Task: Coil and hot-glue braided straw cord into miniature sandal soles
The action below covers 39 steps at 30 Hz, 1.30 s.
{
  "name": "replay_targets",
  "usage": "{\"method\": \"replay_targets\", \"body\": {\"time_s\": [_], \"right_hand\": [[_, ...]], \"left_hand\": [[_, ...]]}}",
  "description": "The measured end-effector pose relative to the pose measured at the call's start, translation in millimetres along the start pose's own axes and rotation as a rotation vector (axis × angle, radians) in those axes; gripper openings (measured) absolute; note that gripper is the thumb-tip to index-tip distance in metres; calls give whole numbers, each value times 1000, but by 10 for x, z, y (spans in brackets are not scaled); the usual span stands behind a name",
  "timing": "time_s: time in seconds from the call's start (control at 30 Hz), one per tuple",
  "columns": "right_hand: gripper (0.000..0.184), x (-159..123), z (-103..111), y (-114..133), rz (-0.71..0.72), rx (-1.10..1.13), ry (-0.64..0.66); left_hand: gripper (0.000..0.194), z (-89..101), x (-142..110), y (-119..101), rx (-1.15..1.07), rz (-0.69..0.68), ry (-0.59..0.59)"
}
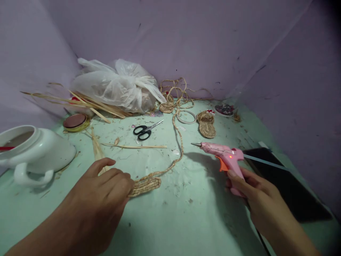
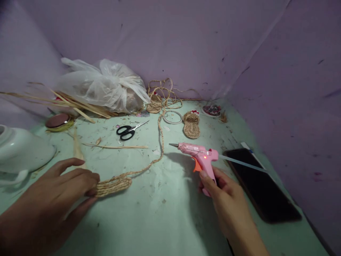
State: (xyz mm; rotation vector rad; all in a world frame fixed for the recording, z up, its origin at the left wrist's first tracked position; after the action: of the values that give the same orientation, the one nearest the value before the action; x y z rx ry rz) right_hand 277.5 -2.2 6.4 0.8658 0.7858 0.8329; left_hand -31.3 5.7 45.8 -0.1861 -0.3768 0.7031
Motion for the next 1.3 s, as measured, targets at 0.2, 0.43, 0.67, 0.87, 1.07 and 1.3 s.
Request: {"method": "replay_targets", "body": {"time_s": [0.2,0.43,0.67,0.87,1.07,1.3], "right_hand": [[63,141,-296,76,36,-143,142],[32,33,-508,403,720,-526,-61],[42,-312,-890,496,1176,-687,484],[19,-261,-969,402,1199,-716,461],[16,-290,-1003,391,1121,-636,518],[23,-314,-1009,378,1074,-694,548]], "left_hand": [[20,-79,-35,-94,-129,207,207],[21,-174,-12,-130,-157,174,287],[26,-239,-6,-110,-165,185,347],[28,-273,-36,-83,-200,197,329],[29,-276,-13,-83,-190,211,342],[23,-268,40,-103,-168,213,375]]}}
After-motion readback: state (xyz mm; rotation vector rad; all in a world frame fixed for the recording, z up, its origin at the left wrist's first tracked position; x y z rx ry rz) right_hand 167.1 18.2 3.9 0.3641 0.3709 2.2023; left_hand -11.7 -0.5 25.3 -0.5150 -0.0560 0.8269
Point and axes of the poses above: each hand's wrist, its own x-axis towards the middle knuckle, its own z-axis out of the back of the hand, y = z × x, the point moved 2 cm from there along x, towards the middle knuckle, and after that the axes turned 11 degrees about -x, right-handed, at the moved point
